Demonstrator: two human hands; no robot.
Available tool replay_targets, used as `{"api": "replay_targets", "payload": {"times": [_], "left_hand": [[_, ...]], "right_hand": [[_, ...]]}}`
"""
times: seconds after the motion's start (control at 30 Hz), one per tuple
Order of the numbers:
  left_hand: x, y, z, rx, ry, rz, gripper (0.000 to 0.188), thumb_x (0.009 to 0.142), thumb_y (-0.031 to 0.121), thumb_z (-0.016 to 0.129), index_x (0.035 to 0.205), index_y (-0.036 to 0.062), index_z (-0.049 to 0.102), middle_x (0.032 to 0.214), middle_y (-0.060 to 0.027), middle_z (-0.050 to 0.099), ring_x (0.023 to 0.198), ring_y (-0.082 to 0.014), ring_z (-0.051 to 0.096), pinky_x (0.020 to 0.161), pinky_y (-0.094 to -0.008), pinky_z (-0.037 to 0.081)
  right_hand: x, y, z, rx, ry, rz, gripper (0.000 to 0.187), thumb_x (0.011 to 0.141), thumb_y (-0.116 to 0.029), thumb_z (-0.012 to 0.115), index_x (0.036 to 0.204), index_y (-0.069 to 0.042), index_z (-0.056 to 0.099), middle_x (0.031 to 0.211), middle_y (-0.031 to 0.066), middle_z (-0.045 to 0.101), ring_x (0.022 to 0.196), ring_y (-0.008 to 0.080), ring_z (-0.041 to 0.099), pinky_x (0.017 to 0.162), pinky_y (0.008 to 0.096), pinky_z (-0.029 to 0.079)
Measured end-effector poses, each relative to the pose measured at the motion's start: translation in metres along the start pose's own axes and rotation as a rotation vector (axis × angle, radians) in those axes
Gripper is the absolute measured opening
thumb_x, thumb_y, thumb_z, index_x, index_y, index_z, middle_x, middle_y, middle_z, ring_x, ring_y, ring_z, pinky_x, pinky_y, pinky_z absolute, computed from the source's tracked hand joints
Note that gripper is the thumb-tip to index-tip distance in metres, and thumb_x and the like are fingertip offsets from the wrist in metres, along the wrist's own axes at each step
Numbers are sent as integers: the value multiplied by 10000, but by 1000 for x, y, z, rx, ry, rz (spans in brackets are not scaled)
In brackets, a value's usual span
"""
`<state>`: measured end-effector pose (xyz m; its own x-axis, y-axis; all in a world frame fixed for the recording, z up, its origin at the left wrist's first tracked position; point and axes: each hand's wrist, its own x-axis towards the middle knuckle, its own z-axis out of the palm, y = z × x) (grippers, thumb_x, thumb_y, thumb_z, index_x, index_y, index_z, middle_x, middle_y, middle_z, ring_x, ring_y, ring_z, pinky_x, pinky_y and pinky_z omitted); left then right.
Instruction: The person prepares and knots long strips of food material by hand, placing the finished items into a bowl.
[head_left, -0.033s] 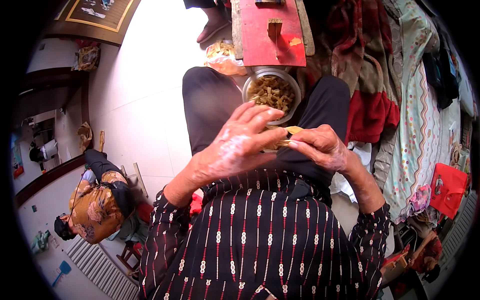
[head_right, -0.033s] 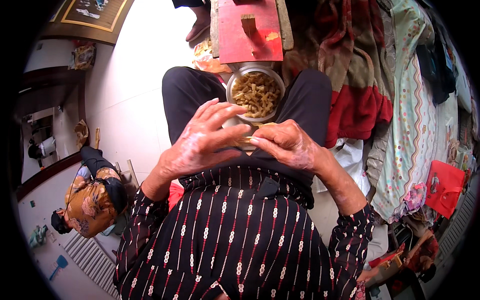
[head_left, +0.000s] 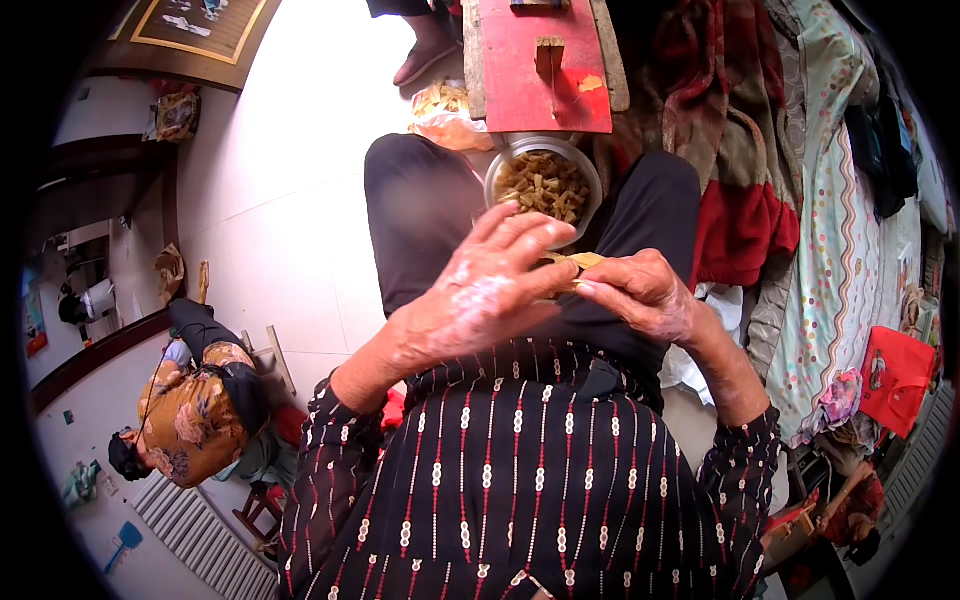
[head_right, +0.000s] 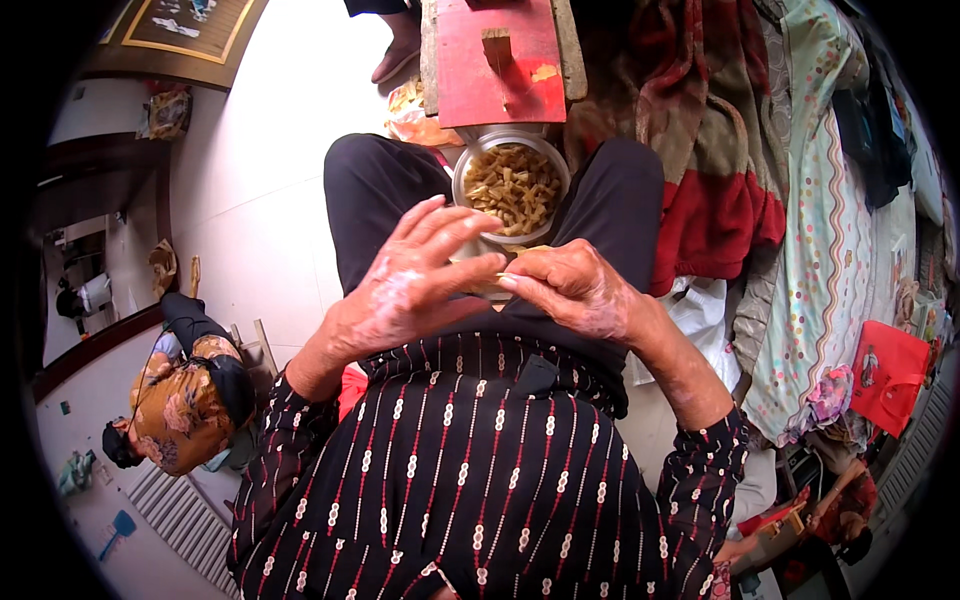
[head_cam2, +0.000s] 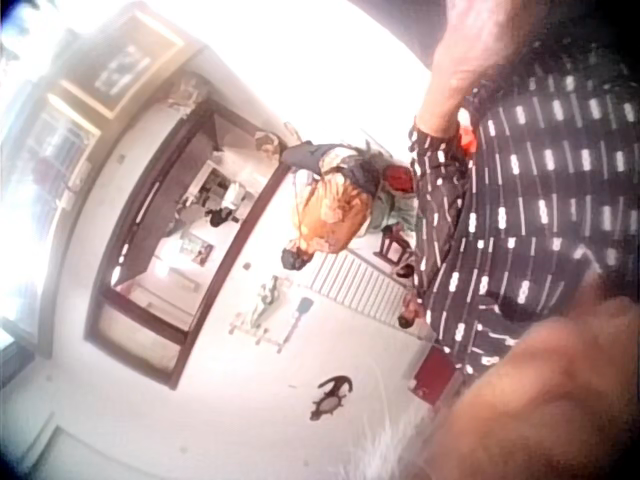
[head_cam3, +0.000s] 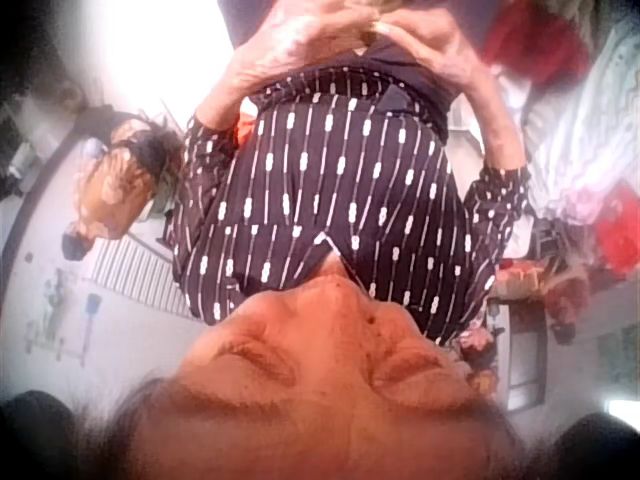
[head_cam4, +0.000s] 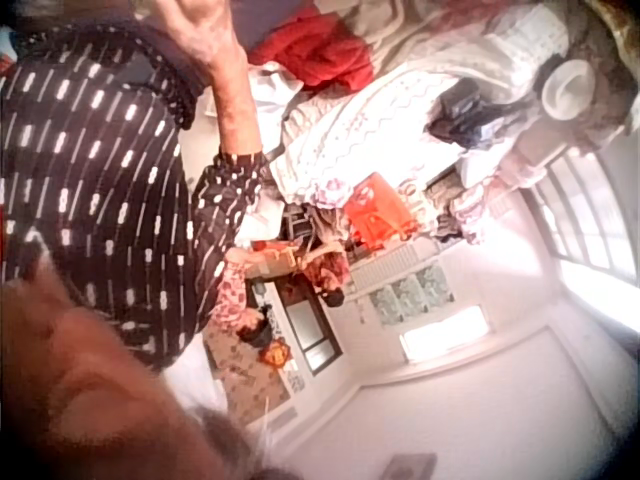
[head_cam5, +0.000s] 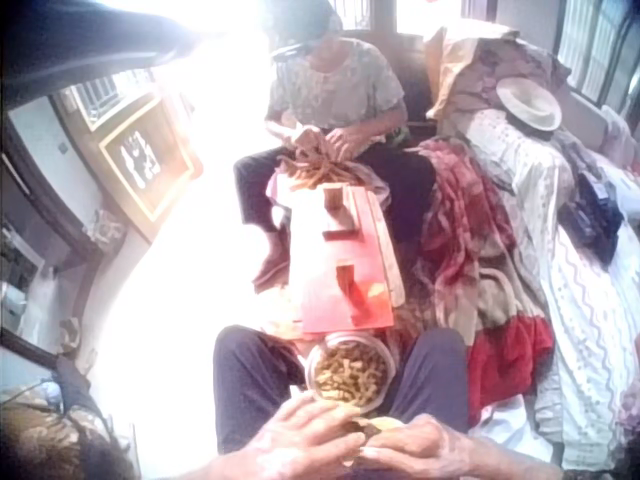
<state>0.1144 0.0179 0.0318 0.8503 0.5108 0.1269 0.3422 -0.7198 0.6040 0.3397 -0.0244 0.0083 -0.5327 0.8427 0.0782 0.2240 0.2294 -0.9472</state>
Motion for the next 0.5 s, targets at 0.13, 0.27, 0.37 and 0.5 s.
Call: {"api": "replay_targets", "payload": {"times": [0.13, 0.27, 0.37, 0.5], "left_hand": [[2, -10, 27, -110, 61, 199, 269, 745, 98, 705, 952, 18, 553, 955, -108, 580, 893, -276, 579, 819, -401, 471], [-25, -3, 9, -618, -344, -57, 94, 871, 82, 530, 839, -3, 506, 800, -73, 527, 794, -207, 577, 636, -337, 452], [-40, -11, -13, -556, -326, 49, 135, 914, 81, 504, 869, -42, 536, 687, -102, 516, 666, -209, 596, 509, -348, 441], [-32, -21, -47, -560, -136, -112, 95, 900, 38, 550, 902, -54, 569, 678, -115, 570, 561, -196, 640, 469, -310, 473]], "right_hand": [[-7, 0, -4, -5, -59, 32, 79, 860, -63, 602, 860, 16, 605, 697, 141, 592, 611, 295, 596, 543, 348, 451], [-15, -15, -2, 32, -171, 33, 98, 855, -72, 617, 865, 25, 626, 691, 142, 608, 583, 278, 609, 520, 345, 461], [-16, -16, 13, 29, -80, -126, 104, 849, -62, 621, 880, 37, 630, 728, 132, 633, 595, 267, 623, 525, 345, 493], [17, -19, 10, -112, 25, -221, 100, 868, -67, 596, 867, 33, 593, 692, 139, 596, 592, 285, 607, 501, 364, 479]]}}
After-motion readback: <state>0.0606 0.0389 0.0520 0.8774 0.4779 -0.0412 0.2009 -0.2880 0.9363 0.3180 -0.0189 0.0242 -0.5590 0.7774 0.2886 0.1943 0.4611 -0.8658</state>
